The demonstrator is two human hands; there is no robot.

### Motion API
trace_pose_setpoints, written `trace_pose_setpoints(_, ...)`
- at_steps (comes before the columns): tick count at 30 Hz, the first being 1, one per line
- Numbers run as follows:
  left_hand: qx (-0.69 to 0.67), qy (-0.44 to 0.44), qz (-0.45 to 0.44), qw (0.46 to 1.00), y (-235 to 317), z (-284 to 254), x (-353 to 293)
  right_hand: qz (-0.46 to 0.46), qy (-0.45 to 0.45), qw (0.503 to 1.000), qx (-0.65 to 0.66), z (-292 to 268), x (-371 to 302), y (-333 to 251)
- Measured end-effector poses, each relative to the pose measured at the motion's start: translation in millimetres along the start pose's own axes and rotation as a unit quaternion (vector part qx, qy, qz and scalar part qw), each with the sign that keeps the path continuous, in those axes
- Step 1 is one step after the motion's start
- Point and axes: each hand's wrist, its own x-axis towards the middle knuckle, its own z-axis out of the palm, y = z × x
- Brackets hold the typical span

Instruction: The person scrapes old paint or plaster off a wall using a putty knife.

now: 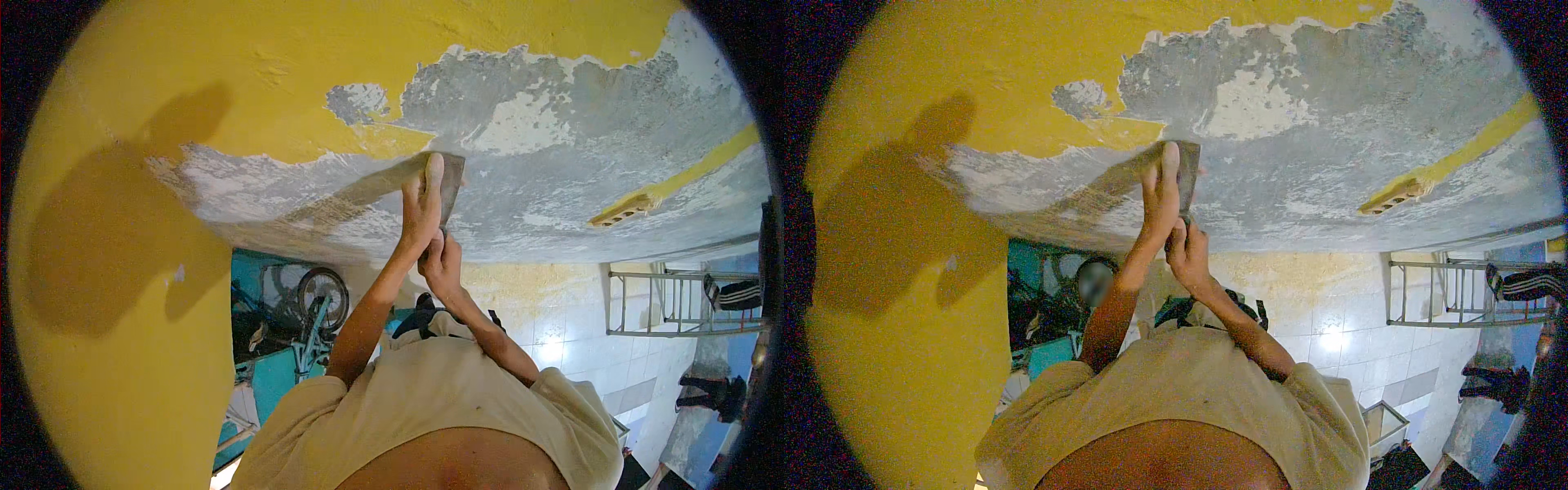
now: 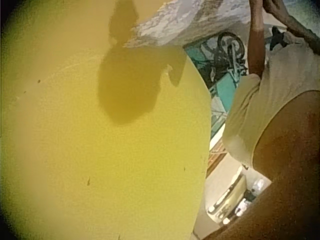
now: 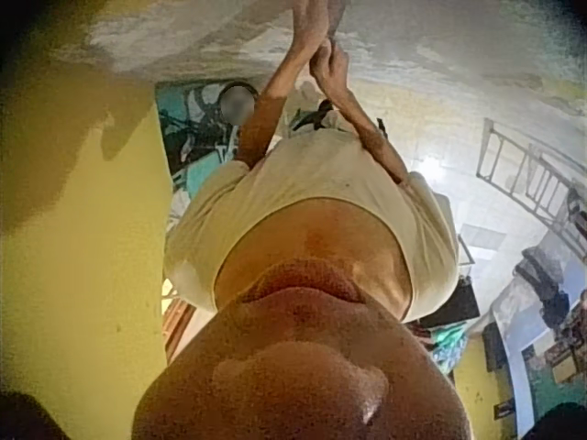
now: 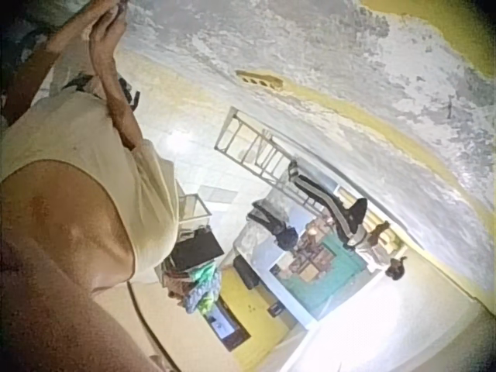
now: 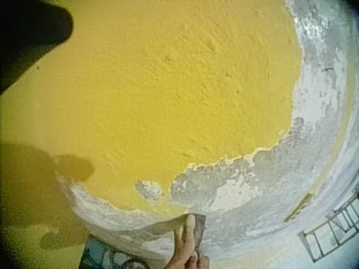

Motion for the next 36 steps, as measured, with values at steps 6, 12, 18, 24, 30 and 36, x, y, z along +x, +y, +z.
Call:
trace_pose_setpoints(6, 0.035, -0.024, 0.021, 0.999, 66, 7, 15, -0.074, 0.025, 0.997, 0.007, 6, 25, -62)
trace_pose_setpoints(12, -0.016, 0.036, -0.009, 0.999, -3, 4, 3, -0.047, 0.026, 0.998, -0.014, -1, 9, -23)
trace_pose_setpoints(18, 0.012, 0.015, 0.003, 1.0, 22, 7, 3, -0.017, 0.02, 1.0, 0.016, 2, 4, -28)
trace_pose_setpoints(24, 0.006, 0.005, 0.011, 1.0, 26, 5, 6, -0.022, 0.042, 0.999, 0.021, 12, 2, -40)
trace_pose_setpoints(30, 0.014, 0.053, 0.017, 0.998, 30, 9, 5, -0.04, 0.04, 0.997, -0.05, 6, 6, -35)
trace_pose_setpoints(36, -0.033, 0.051, 0.074, 0.995, 18, 9, -1, -0.005, 0.035, 0.999, -0.012, 5, 2, -28)
